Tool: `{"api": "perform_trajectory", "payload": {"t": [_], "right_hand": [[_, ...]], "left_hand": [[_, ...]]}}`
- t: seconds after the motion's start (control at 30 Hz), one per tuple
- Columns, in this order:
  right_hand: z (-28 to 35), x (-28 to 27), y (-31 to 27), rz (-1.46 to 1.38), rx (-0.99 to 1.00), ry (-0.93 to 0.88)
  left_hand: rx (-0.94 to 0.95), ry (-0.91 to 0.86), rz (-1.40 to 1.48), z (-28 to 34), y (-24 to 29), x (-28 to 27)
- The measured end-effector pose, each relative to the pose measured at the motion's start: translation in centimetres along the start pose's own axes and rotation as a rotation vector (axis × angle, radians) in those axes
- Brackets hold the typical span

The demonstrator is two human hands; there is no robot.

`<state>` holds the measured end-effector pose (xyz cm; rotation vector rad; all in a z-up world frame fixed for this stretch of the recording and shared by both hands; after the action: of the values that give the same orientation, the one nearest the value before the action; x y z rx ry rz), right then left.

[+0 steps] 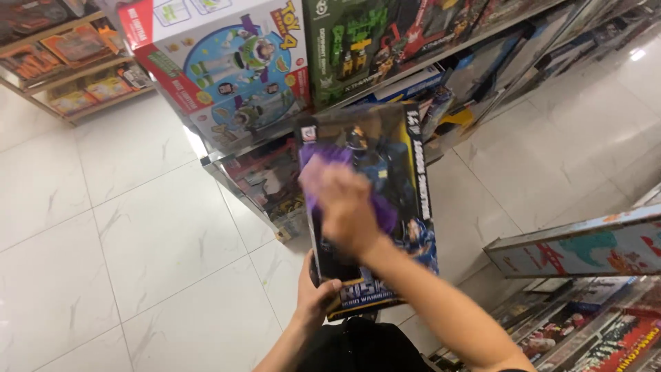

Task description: Cleaning and dusting various toy boxes on the shelves of a toy store.

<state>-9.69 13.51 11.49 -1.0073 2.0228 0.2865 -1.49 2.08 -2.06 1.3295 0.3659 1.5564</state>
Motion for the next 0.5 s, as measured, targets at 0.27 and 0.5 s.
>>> {"api": "perform_trajectory", "payload": {"t": [0.27,0.5], "right_hand": [[-1.5,-1.6,-1.2,-0.126,0.098,0.226],[-2.5,-2.3,-0.1,-0.008,-0.237,-0.103]], "left_hand": [[0.055,0.061,-0.214,0.6,-0.8,-2.5],[0.089,0.143,-0.367,1.5,-0.8,-5.6]]}}
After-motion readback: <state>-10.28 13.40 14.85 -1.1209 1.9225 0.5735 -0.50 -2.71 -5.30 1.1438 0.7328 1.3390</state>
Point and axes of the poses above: each hand's wrist, its own z-axis away from the middle knuckle, its own x-axis out of the palm, y = z × x, the point moved 5 cm from there along -z, towards the middle knuckle, and after that the axes turned 12 degrees about -x, right-handed, at the moved point
